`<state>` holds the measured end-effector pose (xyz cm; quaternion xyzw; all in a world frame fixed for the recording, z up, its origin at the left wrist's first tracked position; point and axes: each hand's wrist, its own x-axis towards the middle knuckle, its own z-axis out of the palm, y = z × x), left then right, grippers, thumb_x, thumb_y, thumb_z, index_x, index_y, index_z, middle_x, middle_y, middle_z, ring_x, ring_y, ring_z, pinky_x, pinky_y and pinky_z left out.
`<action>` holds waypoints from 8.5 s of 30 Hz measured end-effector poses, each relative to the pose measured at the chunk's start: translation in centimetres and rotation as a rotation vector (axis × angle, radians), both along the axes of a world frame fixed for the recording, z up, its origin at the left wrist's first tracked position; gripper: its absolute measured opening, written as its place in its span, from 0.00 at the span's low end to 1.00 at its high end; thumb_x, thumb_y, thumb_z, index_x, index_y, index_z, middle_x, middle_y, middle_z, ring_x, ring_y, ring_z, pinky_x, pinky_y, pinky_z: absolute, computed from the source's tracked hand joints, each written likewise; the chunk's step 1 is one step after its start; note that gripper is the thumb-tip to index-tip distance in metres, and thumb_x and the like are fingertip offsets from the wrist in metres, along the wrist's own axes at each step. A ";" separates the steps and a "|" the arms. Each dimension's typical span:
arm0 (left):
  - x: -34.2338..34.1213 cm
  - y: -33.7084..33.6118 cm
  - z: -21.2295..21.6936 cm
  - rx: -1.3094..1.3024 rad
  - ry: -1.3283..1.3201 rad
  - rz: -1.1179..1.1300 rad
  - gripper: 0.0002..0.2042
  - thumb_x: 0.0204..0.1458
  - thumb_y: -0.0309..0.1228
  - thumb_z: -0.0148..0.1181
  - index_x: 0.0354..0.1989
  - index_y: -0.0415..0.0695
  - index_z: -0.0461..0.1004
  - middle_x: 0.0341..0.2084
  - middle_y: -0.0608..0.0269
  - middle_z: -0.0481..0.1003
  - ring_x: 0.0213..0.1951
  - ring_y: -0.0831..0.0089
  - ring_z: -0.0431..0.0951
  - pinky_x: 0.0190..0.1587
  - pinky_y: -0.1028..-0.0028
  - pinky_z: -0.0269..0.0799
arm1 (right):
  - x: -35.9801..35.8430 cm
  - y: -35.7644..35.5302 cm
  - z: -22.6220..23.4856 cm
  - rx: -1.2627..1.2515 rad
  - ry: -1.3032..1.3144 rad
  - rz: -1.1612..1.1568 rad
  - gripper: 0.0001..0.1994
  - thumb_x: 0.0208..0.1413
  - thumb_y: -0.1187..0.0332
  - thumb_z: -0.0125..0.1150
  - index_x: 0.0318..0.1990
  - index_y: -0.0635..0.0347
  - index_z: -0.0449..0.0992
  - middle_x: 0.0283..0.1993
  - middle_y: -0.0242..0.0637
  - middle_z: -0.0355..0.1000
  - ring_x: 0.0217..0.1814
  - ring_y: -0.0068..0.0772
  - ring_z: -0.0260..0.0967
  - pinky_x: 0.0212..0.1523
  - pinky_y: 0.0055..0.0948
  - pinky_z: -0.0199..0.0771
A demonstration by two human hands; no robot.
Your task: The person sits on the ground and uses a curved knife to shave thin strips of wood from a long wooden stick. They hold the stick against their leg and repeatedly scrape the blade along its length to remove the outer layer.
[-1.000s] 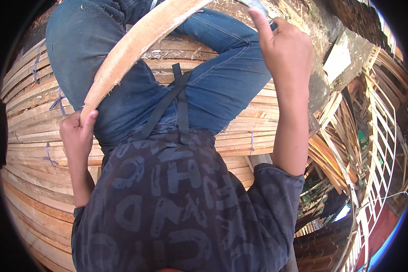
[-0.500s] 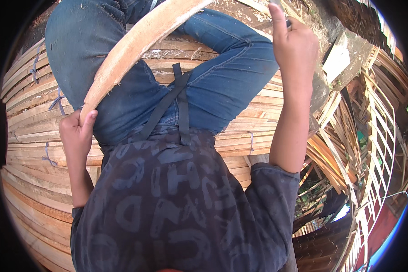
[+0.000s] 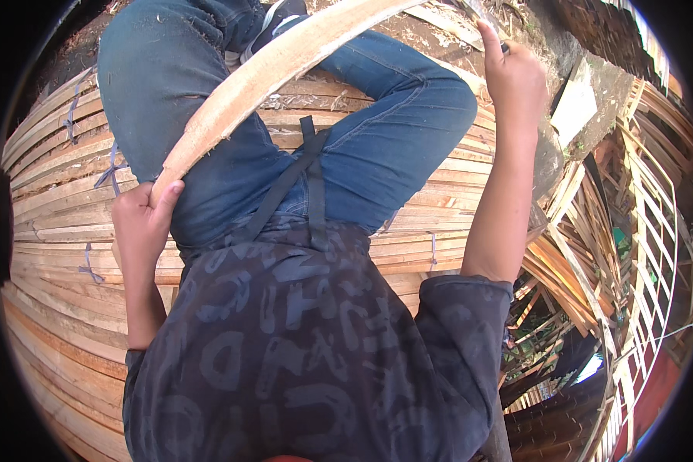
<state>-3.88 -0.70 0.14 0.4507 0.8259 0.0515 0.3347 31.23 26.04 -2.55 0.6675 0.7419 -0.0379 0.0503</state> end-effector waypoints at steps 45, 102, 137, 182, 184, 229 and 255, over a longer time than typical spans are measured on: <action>0.3 0.1 -0.1 -0.030 0.060 0.016 0.29 0.44 0.51 0.63 0.10 0.34 0.67 0.06 0.49 0.62 0.11 0.58 0.64 0.18 0.64 0.58 | 3.9 -4.5 2.3 0.104 0.196 -0.110 0.28 0.53 0.40 0.52 0.35 0.60 0.81 0.18 0.40 0.72 0.22 0.43 0.73 0.26 0.35 0.71; 0.2 -0.2 -0.7 0.067 0.150 -0.065 0.30 0.41 0.53 0.65 0.10 0.35 0.66 0.06 0.49 0.61 0.11 0.57 0.63 0.17 0.64 0.58 | -4.4 -10.3 2.1 -0.096 0.350 0.074 0.28 0.52 0.45 0.57 0.16 0.64 0.71 0.11 0.42 0.64 0.14 0.46 0.65 0.16 0.36 0.62; -0.1 0.0 -0.3 -0.057 -0.013 -0.009 0.31 0.48 0.50 0.61 0.10 0.33 0.62 0.05 0.53 0.56 0.11 0.67 0.55 0.17 0.66 0.54 | -4.5 -10.3 -2.0 -0.020 0.199 0.145 0.30 0.51 0.39 0.53 0.19 0.61 0.75 0.12 0.41 0.67 0.18 0.45 0.69 0.18 0.37 0.67; 1.1 0.6 0.8 -0.082 0.169 -0.045 0.31 0.44 0.53 0.63 0.10 0.34 0.64 0.06 0.50 0.59 0.11 0.59 0.60 0.18 0.64 0.56 | 0.2 -3.6 -4.3 -0.076 0.168 -0.115 0.34 0.55 0.37 0.46 0.25 0.66 0.77 0.18 0.53 0.68 0.24 0.51 0.69 0.30 0.41 0.68; 0.7 0.7 0.4 -0.099 0.115 -0.020 0.31 0.44 0.52 0.63 0.09 0.33 0.63 0.05 0.52 0.57 0.11 0.63 0.58 0.17 0.65 0.55 | -1.9 -5.8 -3.0 -0.092 0.231 -0.077 0.33 0.55 0.38 0.47 0.25 0.66 0.77 0.16 0.52 0.66 0.22 0.50 0.68 0.28 0.40 0.68; -0.8 0.0 -0.1 -0.058 -0.115 0.017 0.29 0.49 0.48 0.61 0.11 0.34 0.63 0.05 0.58 0.56 0.12 0.73 0.54 0.17 0.68 0.51 | 3.8 -0.2 -3.4 -0.019 0.018 -0.057 0.36 0.53 0.33 0.41 0.24 0.61 0.76 0.21 0.50 0.71 0.28 0.52 0.71 0.31 0.43 0.69; -1.1 -0.1 -0.2 -0.065 -0.091 0.017 0.27 0.47 0.45 0.63 0.10 0.33 0.65 0.05 0.57 0.57 0.12 0.73 0.55 0.16 0.68 0.53 | 4.7 -1.9 -2.9 0.122 0.164 0.035 0.31 0.54 0.39 0.49 0.26 0.64 0.78 0.18 0.47 0.71 0.22 0.49 0.72 0.24 0.39 0.72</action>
